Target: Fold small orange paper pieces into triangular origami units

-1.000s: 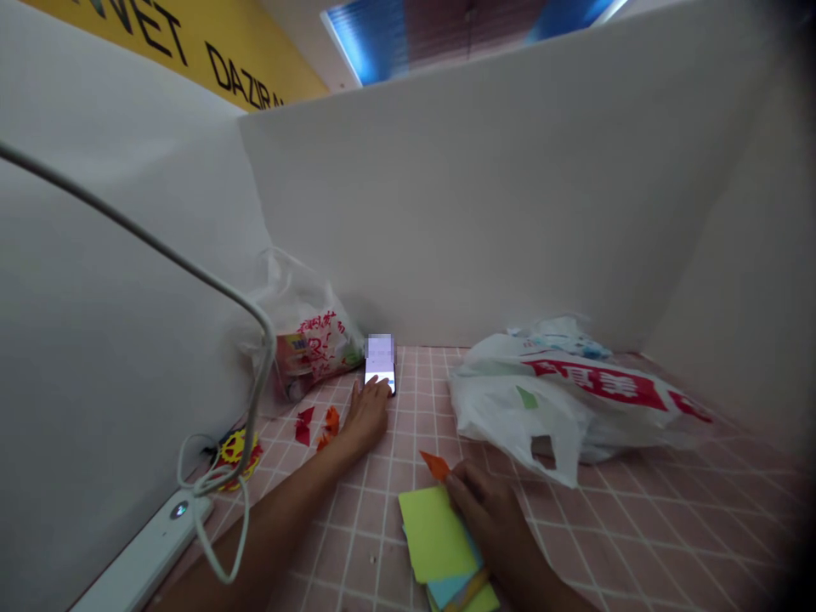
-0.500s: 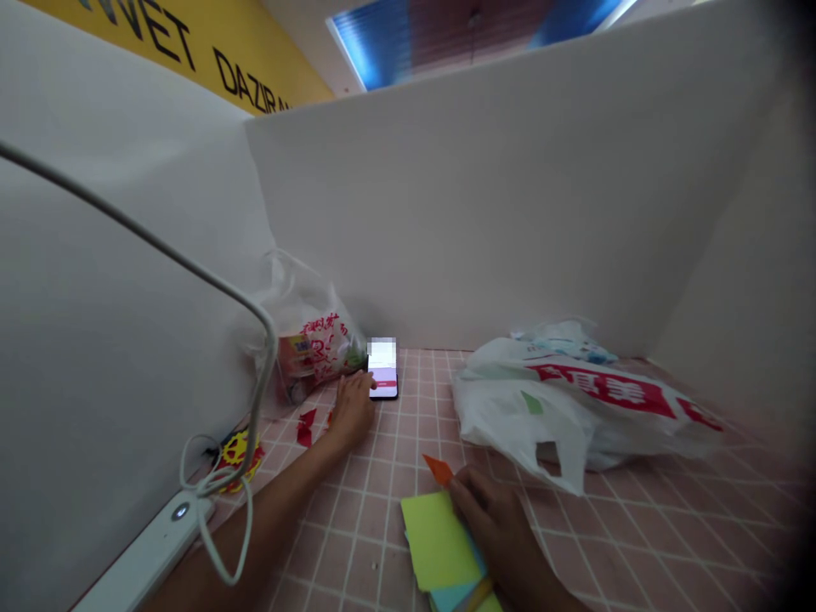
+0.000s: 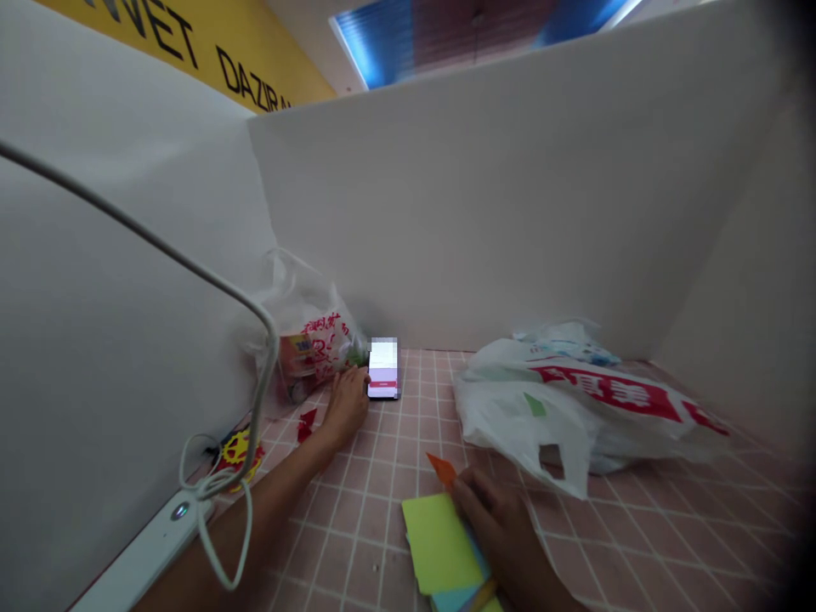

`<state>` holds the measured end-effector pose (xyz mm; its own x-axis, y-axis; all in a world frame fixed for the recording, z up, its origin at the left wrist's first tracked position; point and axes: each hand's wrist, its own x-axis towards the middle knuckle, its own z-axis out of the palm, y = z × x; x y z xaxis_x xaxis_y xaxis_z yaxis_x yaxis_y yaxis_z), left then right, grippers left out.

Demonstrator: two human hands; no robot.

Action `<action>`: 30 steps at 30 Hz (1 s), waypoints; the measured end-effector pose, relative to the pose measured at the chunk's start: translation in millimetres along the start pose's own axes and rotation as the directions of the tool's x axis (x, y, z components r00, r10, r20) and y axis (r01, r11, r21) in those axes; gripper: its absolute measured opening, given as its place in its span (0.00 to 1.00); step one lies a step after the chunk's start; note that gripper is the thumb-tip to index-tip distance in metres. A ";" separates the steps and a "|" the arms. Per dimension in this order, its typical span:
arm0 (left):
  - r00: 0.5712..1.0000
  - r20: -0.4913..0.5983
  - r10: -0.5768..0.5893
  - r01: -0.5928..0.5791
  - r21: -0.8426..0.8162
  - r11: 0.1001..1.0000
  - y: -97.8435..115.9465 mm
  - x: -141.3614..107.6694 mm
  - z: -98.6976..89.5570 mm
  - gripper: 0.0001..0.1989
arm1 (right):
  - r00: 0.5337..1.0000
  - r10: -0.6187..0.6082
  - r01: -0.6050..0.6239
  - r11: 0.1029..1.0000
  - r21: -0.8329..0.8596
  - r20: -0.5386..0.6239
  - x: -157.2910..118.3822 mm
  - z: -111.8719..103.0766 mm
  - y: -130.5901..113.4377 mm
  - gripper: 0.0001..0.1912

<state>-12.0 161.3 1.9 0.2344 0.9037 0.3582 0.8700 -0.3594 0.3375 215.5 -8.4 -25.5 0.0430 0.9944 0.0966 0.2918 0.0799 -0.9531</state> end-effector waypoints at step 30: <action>0.999 -0.029 -0.030 0.024 -0.170 0.985 -7.7 59.2 11.4 0.25 | 0.999 -0.009 0.009 1.000 -0.010 0.031 2.3 0.1 4.9 0.20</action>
<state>0.1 220.3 10.6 0.1957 0.9069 0.3731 0.7890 -0.3715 0.4893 217.0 -5.8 -30.0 0.0109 0.9953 0.0964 0.3013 0.0886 -0.9494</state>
